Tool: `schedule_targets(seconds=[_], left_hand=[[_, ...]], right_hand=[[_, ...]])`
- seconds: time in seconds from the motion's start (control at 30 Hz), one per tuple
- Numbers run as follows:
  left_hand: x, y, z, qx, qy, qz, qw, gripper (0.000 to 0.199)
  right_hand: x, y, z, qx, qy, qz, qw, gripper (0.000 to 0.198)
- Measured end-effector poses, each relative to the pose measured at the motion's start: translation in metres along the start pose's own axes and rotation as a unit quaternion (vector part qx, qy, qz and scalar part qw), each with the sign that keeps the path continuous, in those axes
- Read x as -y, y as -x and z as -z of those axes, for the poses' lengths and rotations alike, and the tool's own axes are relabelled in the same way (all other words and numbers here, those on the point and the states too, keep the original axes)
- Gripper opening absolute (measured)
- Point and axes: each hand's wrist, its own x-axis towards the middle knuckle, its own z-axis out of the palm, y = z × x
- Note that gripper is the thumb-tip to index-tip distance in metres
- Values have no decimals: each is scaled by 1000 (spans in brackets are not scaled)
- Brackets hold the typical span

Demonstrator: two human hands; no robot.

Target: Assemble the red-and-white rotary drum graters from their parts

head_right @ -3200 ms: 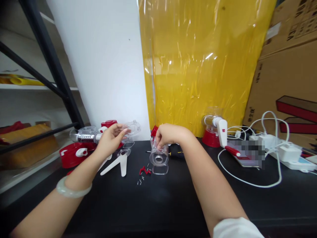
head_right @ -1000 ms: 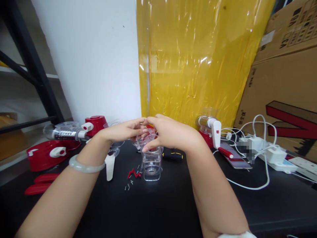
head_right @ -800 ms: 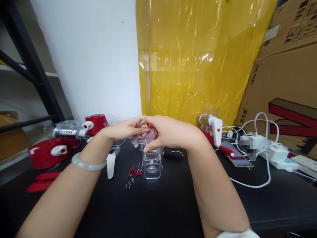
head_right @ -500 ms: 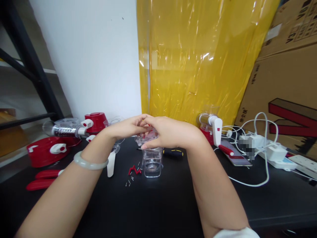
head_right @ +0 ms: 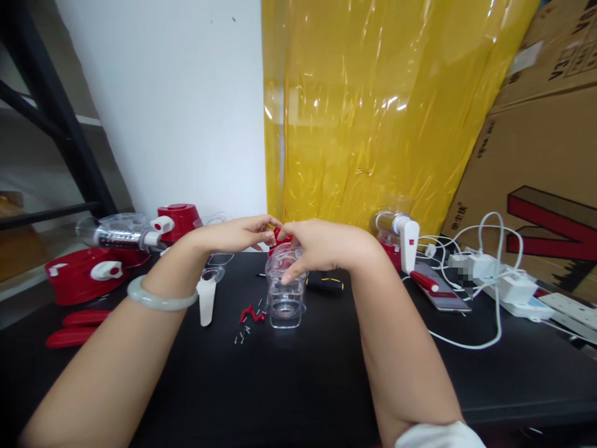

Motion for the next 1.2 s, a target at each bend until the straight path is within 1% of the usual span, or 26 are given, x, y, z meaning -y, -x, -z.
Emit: schedule_targets(seconds=[0.07, 0.2, 0.43, 0.6, 0.67, 0.73, 0.8, 0.87, 0.93, 1.03, 1.1, 1.2], left_hand=[[-2, -1, -1, 1, -11, 11, 1000, 38], [-7, -1, -4, 8, -26, 29, 999, 39], [-7, 0, -1, 11, -46, 21, 999, 44], [-6, 2, 0, 16, -51, 10, 999, 46], [-6, 2, 0, 16, -49, 2, 999, 47], [-6, 3, 0, 21, -47, -1, 999, 48], [-8, 4, 0, 35, -43, 1, 998, 50], [-11, 5, 0, 52, -30, 7, 998, 53], [-14, 7, 0, 62, -15, 16, 998, 55], [-21, 10, 0, 63, -19, 33, 997, 56], [-24, 11, 0, 63, -32, 38, 997, 54], [-27, 11, 0, 70, -46, 33, 996, 48]], right_hand=[[0, -3, -1, 8, 2, -2, 1000, 68], [1, -8, -4, 23, 10, -7, 1000, 71], [1, -12, -5, 28, 25, -21, 999, 77], [4, -9, -4, 15, 27, -7, 1000, 85], [5, -6, -3, 13, 27, -1, 1000, 81], [8, -2, -2, 13, 31, 4, 999, 69], [10, 1, -1, 7, 36, 9, 999, 57], [10, 3, -1, -1, 38, 8, 999, 50], [7, 1, -1, -4, 39, -10, 999, 49], [-4, -7, -2, 8, 31, -33, 999, 54], [-12, -14, -3, 29, 9, -23, 999, 59], [-22, -24, -4, 74, -41, 6, 996, 58]])
